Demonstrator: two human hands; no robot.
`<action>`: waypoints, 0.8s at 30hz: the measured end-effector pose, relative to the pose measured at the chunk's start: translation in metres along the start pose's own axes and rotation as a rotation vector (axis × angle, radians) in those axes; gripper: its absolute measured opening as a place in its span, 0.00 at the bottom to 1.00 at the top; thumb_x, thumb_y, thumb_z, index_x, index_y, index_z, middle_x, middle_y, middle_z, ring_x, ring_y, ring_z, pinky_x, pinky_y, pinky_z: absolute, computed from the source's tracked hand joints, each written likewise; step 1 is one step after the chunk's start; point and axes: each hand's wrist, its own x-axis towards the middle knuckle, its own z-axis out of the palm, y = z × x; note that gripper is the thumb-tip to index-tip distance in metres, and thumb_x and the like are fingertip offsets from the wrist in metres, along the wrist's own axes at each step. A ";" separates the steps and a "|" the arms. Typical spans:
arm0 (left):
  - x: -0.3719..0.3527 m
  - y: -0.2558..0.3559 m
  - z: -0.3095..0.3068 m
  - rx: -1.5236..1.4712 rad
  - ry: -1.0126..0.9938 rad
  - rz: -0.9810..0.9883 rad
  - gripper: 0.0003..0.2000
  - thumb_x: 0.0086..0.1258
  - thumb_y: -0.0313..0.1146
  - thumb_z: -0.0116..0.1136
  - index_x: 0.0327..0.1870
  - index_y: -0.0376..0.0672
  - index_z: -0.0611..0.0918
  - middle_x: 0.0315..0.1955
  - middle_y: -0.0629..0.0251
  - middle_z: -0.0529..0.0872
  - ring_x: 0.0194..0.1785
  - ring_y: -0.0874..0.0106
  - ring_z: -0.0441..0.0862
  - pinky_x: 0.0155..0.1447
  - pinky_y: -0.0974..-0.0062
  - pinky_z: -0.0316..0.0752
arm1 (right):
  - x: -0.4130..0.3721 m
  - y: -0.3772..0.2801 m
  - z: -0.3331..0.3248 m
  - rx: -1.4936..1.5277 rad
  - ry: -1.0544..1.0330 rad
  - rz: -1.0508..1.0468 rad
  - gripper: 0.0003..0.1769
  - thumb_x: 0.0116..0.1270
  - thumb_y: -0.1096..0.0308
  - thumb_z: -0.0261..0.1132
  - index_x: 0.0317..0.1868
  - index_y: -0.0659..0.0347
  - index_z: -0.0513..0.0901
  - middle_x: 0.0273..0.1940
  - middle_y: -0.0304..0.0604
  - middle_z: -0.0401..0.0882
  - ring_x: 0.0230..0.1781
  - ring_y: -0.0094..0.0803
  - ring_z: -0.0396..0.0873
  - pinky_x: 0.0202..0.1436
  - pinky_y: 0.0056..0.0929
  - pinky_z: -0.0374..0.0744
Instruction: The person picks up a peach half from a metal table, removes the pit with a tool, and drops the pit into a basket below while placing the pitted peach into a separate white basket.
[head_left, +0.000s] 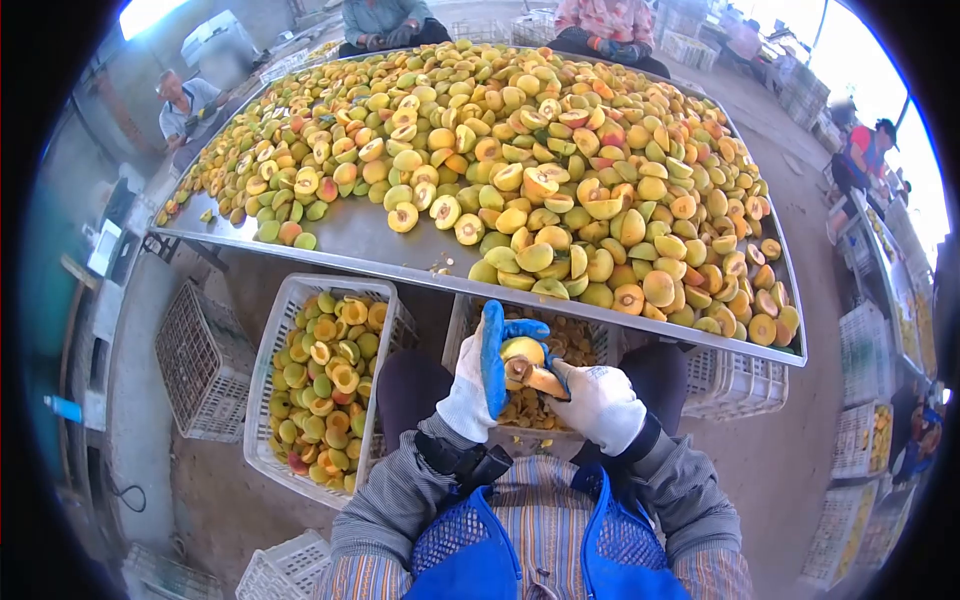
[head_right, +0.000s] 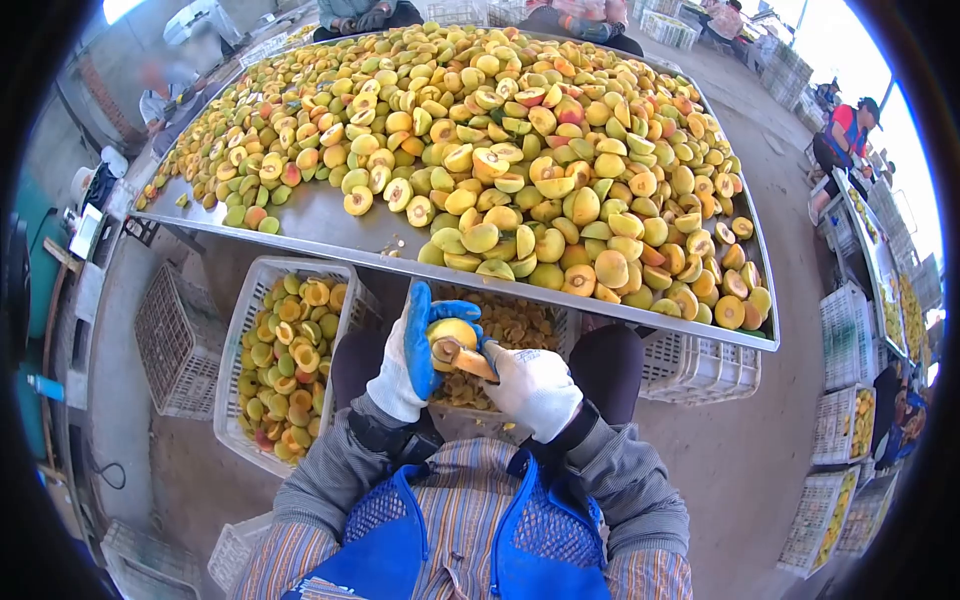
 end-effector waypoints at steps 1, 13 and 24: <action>0.000 0.001 0.001 0.019 -0.003 -0.016 0.34 0.72 0.63 0.45 0.47 0.30 0.80 0.41 0.55 0.85 0.38 0.67 0.85 0.45 0.71 0.83 | 0.001 0.002 -0.001 0.001 -0.001 0.003 0.26 0.58 0.58 0.68 0.56 0.60 0.80 0.30 0.54 0.83 0.33 0.48 0.84 0.39 0.41 0.81; 0.012 0.000 -0.001 0.806 -0.043 -0.156 0.34 0.73 0.63 0.44 0.29 0.36 0.85 0.22 0.65 0.84 0.29 0.72 0.79 0.39 0.72 0.74 | 0.019 0.034 0.013 -0.052 -0.242 0.009 0.12 0.56 0.66 0.63 0.41 0.57 0.85 0.32 0.52 0.84 0.37 0.49 0.83 0.43 0.43 0.80; 0.019 -0.024 -0.015 -0.053 -0.016 0.014 0.41 0.70 0.70 0.32 0.52 0.36 0.80 0.44 0.57 0.85 0.43 0.66 0.85 0.49 0.68 0.82 | 0.014 0.008 0.054 0.804 -0.189 0.371 0.16 0.59 0.62 0.70 0.40 0.67 0.84 0.28 0.47 0.84 0.30 0.30 0.81 0.38 0.31 0.78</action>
